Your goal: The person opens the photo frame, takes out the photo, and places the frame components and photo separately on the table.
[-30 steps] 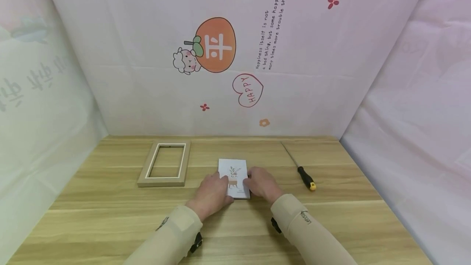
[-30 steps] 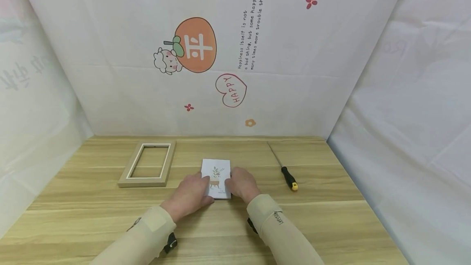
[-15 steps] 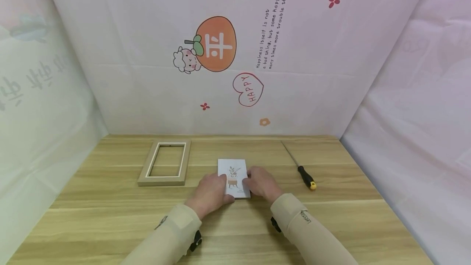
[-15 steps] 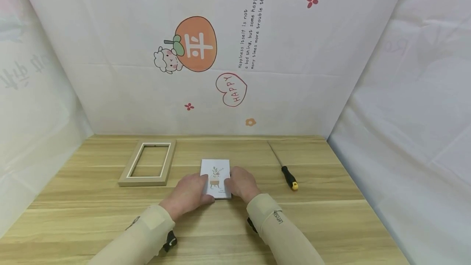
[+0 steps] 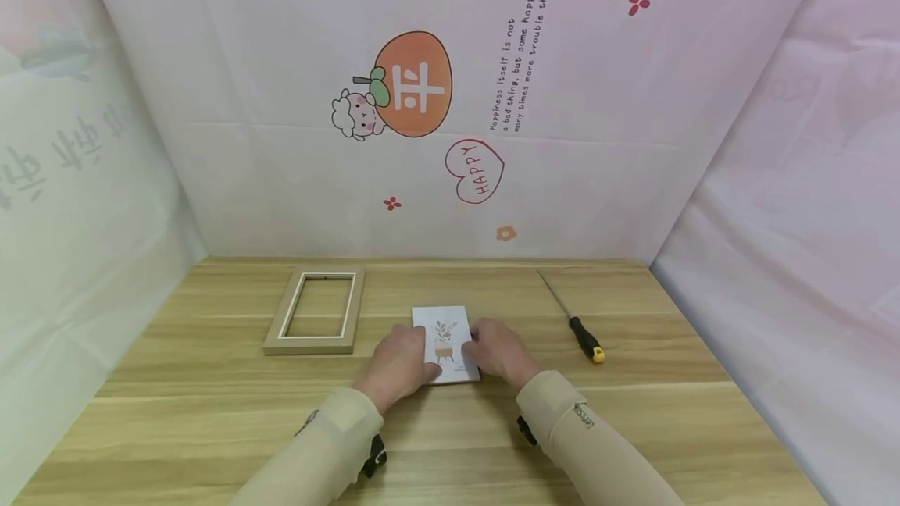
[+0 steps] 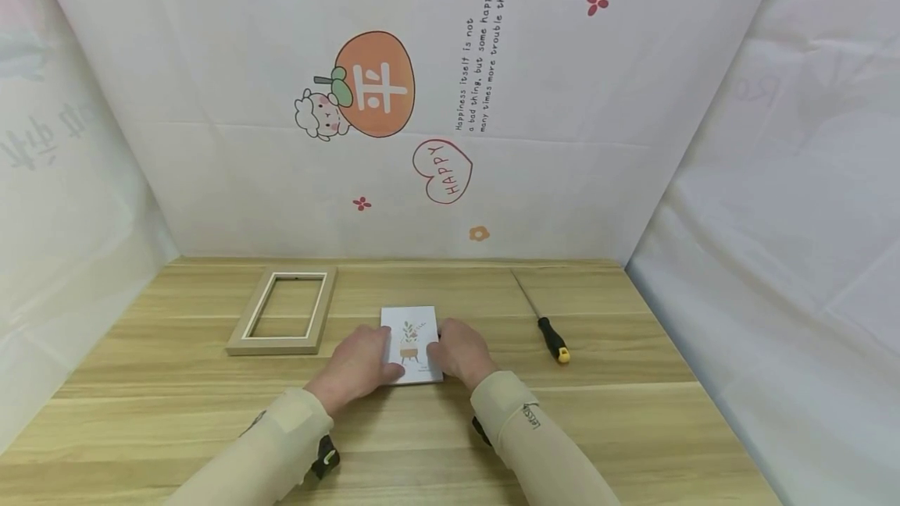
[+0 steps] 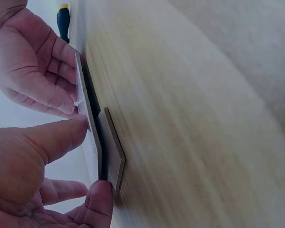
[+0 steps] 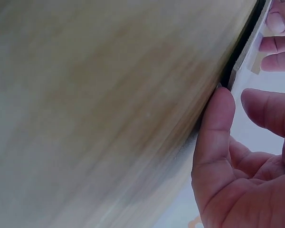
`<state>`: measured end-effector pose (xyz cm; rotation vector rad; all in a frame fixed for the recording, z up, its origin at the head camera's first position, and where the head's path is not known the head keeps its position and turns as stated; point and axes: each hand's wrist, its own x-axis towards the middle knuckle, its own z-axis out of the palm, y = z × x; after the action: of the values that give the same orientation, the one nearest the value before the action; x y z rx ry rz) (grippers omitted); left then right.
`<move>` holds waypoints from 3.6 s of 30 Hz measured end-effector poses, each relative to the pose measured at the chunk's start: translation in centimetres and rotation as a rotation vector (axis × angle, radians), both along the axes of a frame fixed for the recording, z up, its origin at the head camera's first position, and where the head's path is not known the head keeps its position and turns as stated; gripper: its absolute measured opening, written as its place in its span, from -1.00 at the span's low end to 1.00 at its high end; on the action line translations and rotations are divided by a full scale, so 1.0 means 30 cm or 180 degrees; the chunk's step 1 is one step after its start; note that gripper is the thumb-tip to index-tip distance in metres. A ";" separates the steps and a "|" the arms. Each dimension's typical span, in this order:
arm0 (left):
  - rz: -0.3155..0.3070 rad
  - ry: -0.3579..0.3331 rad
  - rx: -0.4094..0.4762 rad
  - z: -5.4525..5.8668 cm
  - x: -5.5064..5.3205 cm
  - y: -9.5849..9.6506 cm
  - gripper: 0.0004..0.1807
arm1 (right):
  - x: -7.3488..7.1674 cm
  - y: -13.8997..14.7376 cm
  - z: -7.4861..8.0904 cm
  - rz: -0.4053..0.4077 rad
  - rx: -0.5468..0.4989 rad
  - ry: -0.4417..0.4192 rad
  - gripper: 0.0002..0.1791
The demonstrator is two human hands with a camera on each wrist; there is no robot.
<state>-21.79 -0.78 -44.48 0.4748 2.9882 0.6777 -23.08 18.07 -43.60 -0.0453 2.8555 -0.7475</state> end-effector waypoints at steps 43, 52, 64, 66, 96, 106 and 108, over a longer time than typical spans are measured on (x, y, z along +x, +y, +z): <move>0.0053 -0.0065 -0.0125 0.005 0.011 0.007 -0.61 | -0.008 -0.009 -0.003 -0.0211 -0.0394 -0.0157 -0.55; -0.0015 0.0017 -0.0115 0.008 0.016 0.005 -0.62 | -0.008 -0.010 -0.004 -0.0277 -0.0677 -0.0214 -0.49; -0.0009 -0.0008 -0.0134 0.009 0.016 0.006 -0.63 | -0.009 -0.004 -0.012 -0.0332 -0.0727 -0.0165 -0.48; -0.0017 -0.0014 -0.0127 0.010 0.016 0.005 -0.63 | -0.009 -0.002 -0.012 -0.0334 -0.0709 -0.0118 -0.48; -0.0120 -0.0031 -0.0059 0.024 0.027 -0.004 -0.53 | -0.020 0.002 -0.015 -0.0685 -0.1588 -0.0326 -0.55; -0.0394 -0.0013 -0.0146 0.018 0.036 -0.009 -0.26 | -0.021 0.008 -0.016 -0.0686 -0.1664 -0.0335 -0.54; -0.0428 -0.0004 -0.0202 0.018 0.037 -0.010 -0.24 | -0.020 0.008 -0.014 -0.0686 -0.1642 -0.0341 -0.54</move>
<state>-20.69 -1.07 -43.95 0.6635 2.9328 0.5702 -23.67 18.30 -44.04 0.2261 2.5163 -1.4622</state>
